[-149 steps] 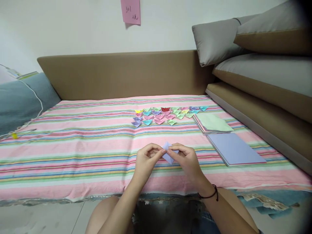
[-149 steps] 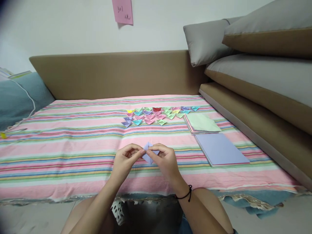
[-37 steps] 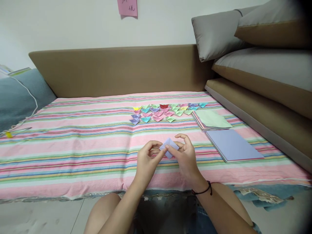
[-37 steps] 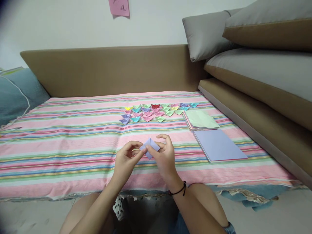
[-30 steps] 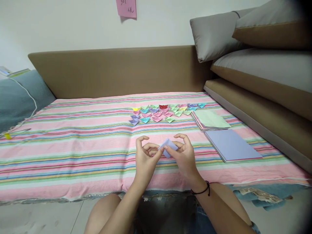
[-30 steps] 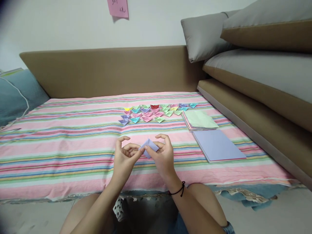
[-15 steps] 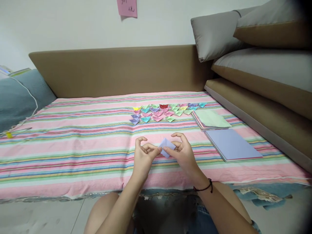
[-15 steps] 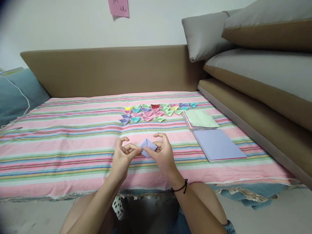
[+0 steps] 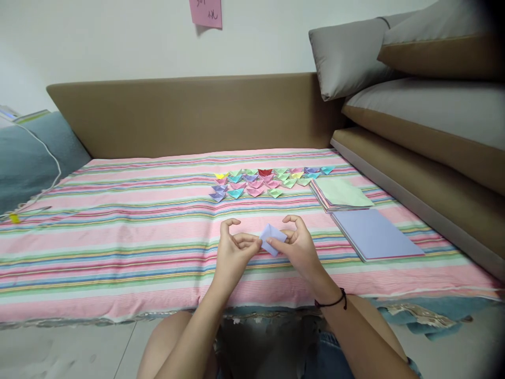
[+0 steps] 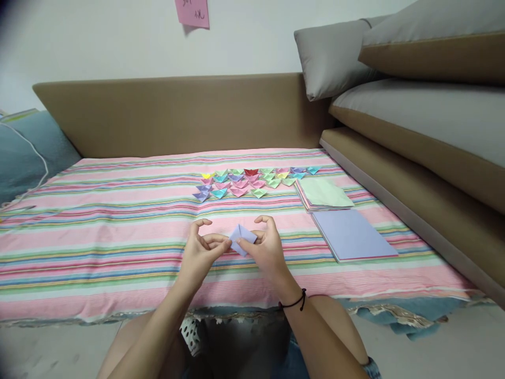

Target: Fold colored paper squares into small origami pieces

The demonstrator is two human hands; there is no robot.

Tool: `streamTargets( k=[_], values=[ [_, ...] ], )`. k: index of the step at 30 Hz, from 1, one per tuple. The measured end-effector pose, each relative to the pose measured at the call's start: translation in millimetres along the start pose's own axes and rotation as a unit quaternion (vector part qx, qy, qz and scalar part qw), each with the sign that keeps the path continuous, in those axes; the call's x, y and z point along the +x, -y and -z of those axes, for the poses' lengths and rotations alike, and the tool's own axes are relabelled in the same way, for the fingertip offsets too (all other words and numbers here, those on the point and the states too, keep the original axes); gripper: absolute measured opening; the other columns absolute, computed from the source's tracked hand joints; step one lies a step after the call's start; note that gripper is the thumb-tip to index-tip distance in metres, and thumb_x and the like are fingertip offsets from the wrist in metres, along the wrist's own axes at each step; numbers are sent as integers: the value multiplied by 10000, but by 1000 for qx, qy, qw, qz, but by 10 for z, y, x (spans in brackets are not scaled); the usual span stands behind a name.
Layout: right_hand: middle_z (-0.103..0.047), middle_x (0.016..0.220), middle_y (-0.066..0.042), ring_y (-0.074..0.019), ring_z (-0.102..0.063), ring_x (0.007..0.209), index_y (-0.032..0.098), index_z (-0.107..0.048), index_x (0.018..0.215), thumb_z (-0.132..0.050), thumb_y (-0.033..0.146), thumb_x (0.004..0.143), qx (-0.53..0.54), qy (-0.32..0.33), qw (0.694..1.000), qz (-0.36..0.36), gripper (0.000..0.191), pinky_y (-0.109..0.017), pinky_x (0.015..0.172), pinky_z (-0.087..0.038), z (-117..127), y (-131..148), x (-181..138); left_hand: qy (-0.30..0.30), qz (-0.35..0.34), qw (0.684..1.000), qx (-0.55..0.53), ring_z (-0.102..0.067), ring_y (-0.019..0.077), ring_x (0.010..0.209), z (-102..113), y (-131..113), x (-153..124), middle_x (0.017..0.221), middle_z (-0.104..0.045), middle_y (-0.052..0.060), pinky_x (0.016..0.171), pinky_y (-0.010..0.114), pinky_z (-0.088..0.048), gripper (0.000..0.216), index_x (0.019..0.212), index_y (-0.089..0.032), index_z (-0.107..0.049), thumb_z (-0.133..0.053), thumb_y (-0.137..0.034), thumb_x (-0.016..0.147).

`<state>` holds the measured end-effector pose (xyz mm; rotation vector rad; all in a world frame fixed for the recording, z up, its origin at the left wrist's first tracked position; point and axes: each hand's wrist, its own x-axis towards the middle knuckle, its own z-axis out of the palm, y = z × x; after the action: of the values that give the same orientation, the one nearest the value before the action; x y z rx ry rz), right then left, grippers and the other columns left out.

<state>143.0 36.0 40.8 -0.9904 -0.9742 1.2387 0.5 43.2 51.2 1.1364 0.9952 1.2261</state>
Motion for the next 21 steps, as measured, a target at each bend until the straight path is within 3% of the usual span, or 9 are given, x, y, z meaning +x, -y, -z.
streamTargets(
  k=[7,12,15,17,21],
  values=[
    [-661,559,53,-135,-588,479,243,-314,939,-766,272,572,28,12,999,-39,582,-221,495,-451,52,31,35,28,25,999,-17,-623,135,562,48,-46,20,570,-641,-42,645,278,-503,493,903,-222,-318,-728,-217,629],
    [-651,560,65,-133,-579,463,245,-331,917,-760,268,585,12,6,1000,-19,543,-223,487,-439,44,-31,38,58,-75,992,77,-574,109,689,21,42,23,779,-583,-16,645,233,-475,295,964,-219,-409,-616,-224,755],
    [-655,574,63,-132,-593,491,243,-353,915,-720,278,646,13,22,1000,-9,457,-237,527,-457,37,-47,29,80,-136,972,174,-562,138,815,16,62,26,928,-560,41,615,215,-457,88,889,-197,-549,-549,-232,808],
    [-655,577,60,-133,-606,523,241,-384,927,-663,284,714,10,49,999,-6,353,-248,559,-469,52,-32,27,90,-142,964,205,-554,169,886,28,53,34,973,-562,68,624,226,-457,105,836,-182,-620,-527,-230,821],
    [-683,742,-1,-159,-650,729,209,-567,870,-641,275,739,-43,85,995,40,165,-273,665,-497,134,25,43,73,-104,981,147,-551,188,914,85,7,56,974,-585,79,696,260,-469,137,882,-173,-666,-592,-220,776]
  ],
)
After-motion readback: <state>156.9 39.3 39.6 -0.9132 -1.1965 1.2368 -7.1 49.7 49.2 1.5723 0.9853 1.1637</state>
